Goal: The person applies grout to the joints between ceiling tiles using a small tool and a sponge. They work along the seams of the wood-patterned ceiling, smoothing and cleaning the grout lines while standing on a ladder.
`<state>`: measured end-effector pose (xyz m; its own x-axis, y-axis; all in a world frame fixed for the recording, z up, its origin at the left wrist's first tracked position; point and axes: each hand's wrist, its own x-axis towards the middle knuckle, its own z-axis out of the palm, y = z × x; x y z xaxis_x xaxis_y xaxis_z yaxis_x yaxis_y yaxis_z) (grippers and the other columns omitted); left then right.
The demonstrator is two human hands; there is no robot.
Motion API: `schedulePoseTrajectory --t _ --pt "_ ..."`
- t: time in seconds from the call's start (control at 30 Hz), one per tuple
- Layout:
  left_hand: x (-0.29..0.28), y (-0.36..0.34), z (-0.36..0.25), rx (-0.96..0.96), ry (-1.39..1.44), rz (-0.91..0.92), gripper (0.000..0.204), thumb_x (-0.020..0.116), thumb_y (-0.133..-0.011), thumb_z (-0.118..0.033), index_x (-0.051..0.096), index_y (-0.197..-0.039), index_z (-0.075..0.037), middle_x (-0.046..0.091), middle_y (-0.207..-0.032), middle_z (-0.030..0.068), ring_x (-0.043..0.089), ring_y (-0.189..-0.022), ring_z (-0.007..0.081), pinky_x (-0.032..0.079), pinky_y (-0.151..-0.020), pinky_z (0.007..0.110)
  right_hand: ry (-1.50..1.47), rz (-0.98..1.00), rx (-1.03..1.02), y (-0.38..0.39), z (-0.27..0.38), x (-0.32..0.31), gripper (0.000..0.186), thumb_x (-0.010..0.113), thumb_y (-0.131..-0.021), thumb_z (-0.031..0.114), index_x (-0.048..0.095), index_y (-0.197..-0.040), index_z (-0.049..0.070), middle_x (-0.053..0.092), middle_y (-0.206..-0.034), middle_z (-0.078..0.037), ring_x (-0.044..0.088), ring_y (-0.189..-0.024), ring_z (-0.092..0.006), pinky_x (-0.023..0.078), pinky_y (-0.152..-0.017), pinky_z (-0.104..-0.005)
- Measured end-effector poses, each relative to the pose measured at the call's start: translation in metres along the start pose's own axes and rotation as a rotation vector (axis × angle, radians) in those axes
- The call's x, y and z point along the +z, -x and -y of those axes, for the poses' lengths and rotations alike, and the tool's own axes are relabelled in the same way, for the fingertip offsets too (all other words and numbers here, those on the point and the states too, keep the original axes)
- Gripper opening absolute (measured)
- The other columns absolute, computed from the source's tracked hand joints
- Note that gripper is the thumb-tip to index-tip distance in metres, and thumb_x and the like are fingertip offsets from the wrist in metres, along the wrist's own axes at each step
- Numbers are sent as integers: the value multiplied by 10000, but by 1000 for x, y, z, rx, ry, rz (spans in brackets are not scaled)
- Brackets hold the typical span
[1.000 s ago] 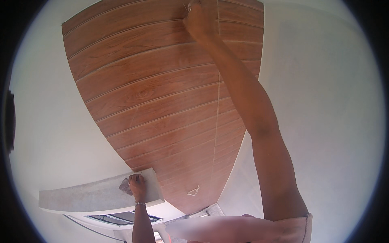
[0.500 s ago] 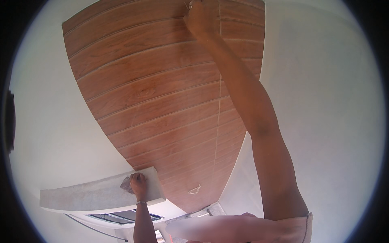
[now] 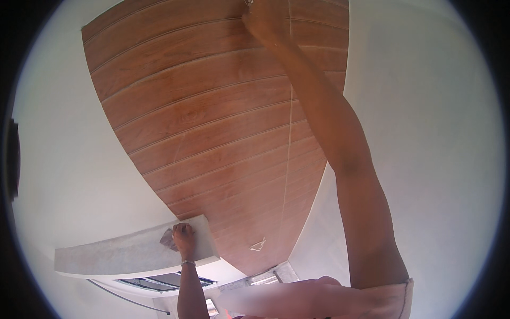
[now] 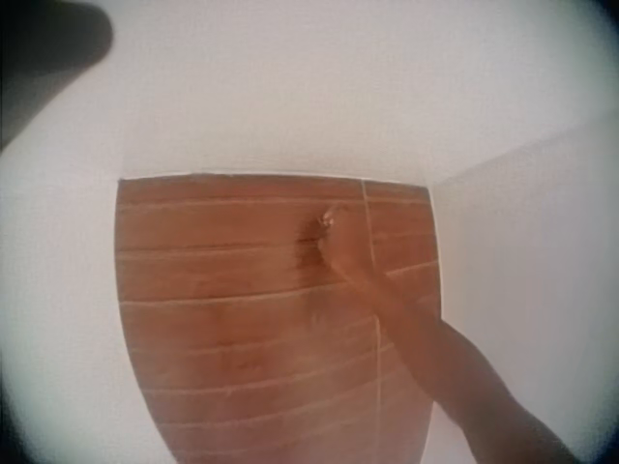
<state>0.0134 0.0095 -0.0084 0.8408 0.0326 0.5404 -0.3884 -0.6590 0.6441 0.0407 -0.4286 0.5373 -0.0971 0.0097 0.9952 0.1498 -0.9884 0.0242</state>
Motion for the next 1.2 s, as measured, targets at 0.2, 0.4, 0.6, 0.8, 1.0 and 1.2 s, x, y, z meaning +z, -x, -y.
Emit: schedulePoseTrajectory --t 0.2,0.4,0.6,0.8,1.0,1.2 --pt "-1 -1 0 -47 3 38 139 672 -907 -128 731 -942 -8 672 -1004 206 641 -967 442 515 -855 535 80 65 -6 -5 -6 1 214 651 -783 -50 652 -989 8 669 -1022 -245 638 -987 -435 491 -837 -528" --pt "-3 0 -2 -30 -3 37 145 667 -915 -126 728 -942 2 671 -1002 219 643 -966 445 517 -859 535 66 231 164 -13 1 -1 182 656 -803 -31 647 -981 7 675 -997 -244 644 -973 -442 494 -837 -537" --pt "-3 1 -2 -19 -15 32 149 664 -914 -124 726 -945 7 670 -1000 220 640 -966 448 515 -862 537 66 182 156 -10 10 -7 153 666 -829 -14 654 -980 7 687 -991 -232 657 -969 -418 508 -840 -506" --pt "-3 1 0 -18 2 27 165 658 -919 -133 731 -946 13 677 -1003 224 648 -955 444 513 -850 536 64 146 47 -12 3 -4 156 677 -843 1 641 -994 -5 672 -990 -236 647 -972 -427 505 -850 -519" --pt "-4 2 -2 -29 7 13 179 653 -917 -137 743 -951 14 687 -993 228 659 -940 440 514 -842 532 122 229 97 -16 -2 -3 193 681 -846 7 633 -1031 -13 664 -1027 -245 636 -1001 -434 502 -864 -531" --pt "-6 2 -5 -42 -9 22 173 656 -917 -133 740 -943 16 683 -1001 229 655 -948 447 516 -849 536 166 266 43 -23 -3 -5 194 675 -822 -20 621 -1008 -7 651 -1031 -247 628 -985 -426 493 -850 -533"
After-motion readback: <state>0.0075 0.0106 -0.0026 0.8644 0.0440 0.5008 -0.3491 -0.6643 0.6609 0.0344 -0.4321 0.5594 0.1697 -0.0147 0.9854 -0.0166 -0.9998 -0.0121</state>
